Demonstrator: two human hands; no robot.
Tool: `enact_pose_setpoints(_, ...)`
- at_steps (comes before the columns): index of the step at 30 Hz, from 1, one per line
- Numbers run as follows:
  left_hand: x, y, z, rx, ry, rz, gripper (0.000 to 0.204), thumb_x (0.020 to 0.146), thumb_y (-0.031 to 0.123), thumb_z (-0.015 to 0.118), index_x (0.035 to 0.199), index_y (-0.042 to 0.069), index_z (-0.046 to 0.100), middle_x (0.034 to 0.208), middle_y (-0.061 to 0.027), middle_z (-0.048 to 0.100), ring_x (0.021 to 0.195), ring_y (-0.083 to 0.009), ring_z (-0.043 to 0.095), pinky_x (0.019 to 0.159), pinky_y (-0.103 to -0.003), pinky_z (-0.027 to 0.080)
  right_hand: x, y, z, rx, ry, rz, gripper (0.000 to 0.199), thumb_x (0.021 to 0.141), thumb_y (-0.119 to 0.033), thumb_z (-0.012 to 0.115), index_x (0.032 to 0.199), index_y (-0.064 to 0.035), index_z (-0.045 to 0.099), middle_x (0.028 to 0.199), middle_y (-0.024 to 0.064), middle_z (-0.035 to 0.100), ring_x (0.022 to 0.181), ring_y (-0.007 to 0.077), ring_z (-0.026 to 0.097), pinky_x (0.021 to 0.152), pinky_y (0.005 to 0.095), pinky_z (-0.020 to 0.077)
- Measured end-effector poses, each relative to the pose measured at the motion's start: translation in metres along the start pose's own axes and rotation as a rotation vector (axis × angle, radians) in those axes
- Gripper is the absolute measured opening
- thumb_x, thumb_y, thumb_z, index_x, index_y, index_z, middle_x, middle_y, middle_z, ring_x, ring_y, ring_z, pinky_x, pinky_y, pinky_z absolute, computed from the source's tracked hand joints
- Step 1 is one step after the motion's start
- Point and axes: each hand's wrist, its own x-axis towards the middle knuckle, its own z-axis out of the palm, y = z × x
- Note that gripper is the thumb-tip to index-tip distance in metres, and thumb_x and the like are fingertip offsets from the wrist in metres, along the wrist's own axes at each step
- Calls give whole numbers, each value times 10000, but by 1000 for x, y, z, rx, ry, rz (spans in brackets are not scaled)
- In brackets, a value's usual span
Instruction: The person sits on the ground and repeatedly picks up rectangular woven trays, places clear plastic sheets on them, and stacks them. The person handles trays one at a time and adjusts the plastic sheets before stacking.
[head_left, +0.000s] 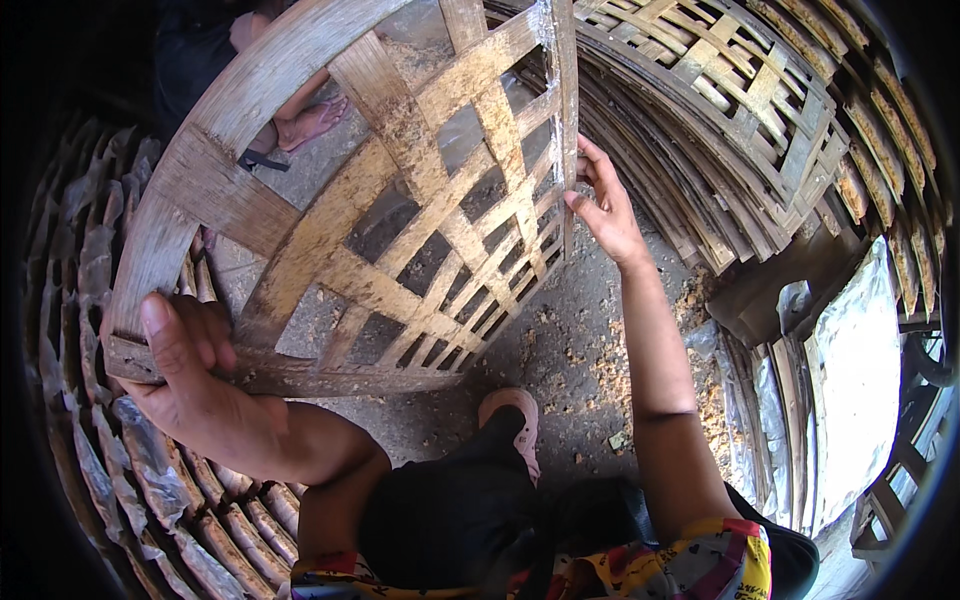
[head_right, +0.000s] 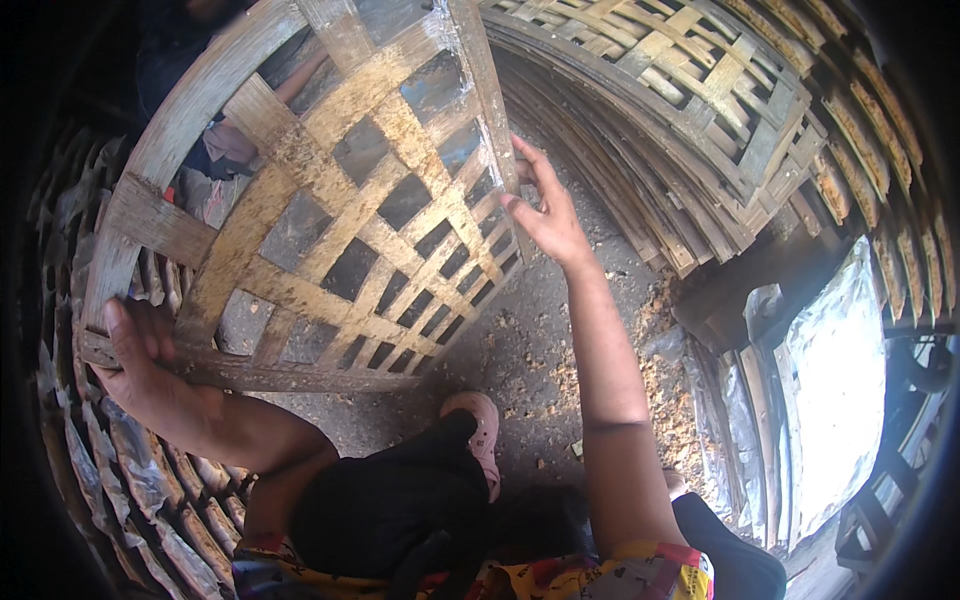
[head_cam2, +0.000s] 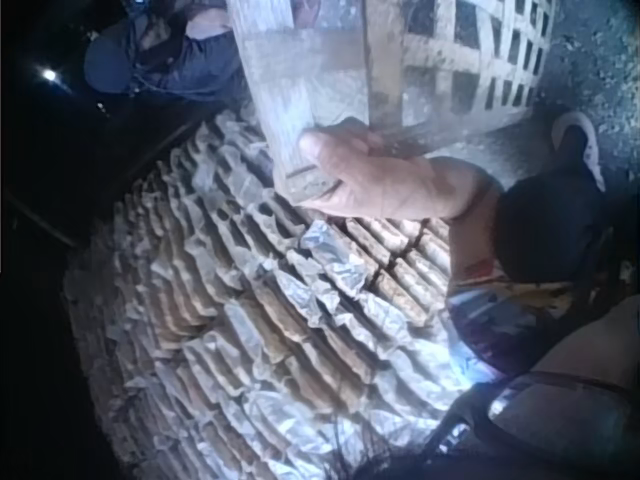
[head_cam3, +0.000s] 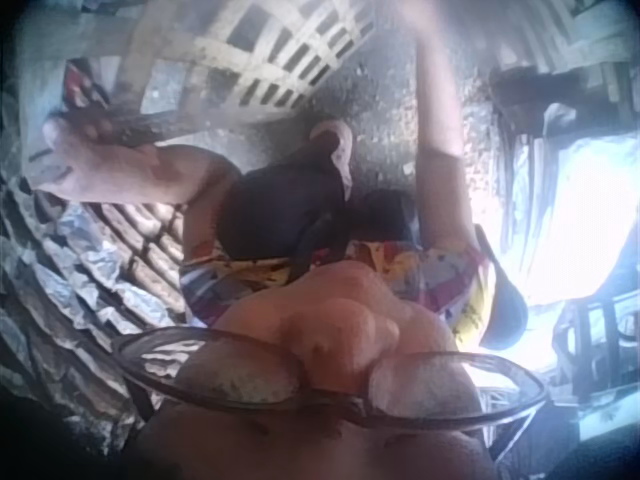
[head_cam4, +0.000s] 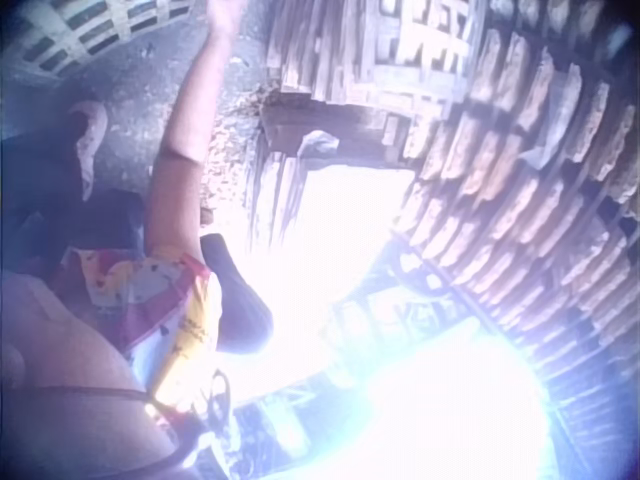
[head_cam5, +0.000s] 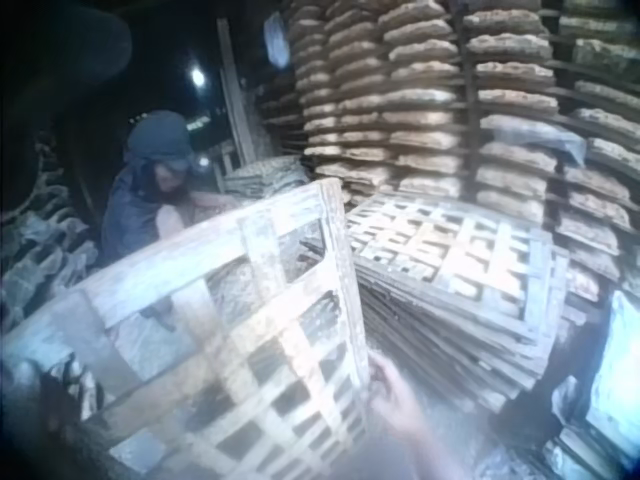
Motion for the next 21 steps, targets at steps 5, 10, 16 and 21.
enact_pose_setpoints(5, -12, 12, 7, 9, 43, 16, 151, 916, 152, 625, 974, 26, 564, 596, 27, 411, 527, -49, 329, 518, -204, 274, 7, 1, 8, -246, 68, -90, 660, 799, -75, 635, 1409, -53, 381, 1159, 95, 589, 1096, 203, 547, 983, 342, 405)
enact_pose_setpoints(10, -19, 20, 15, -62, 48, -8, 137, 916, 133, 615, 985, 25, 566, 612, 23, 411, 542, -51, 336, 536, -201, 285, 8, -8, 10, 287, 36, -37, 562, 809, 44, 557, 1346, -45, 421, 1104, 27, 600, 990, 102, 557, 884, 268, 440)
enact_pose_setpoints(16, -20, 20, 2, -182, -56, -8, 111, 915, 120, 623, 950, 27, 573, 623, 20, 439, 537, -57, 348, 524, -220, 294, 1, -23, 12, 343, 87, -25, 569, 843, 108, 536, 1375, -27, 385, 1174, 57, 593, 1025, 113, 578, 877, 273, 476)
enact_pose_setpoints(21, -21, 21, 1, -218, -78, -16, 82, 919, 113, 617, 914, 42, 579, 623, 12, 458, 528, -51, 346, 519, -216, 290, 3, -13, 1, 157, 71, -29, 577, 829, 71, 608, 1362, -19, 403, 1168, 54, 597, 1019, 122, 586, 876, 277, 484)
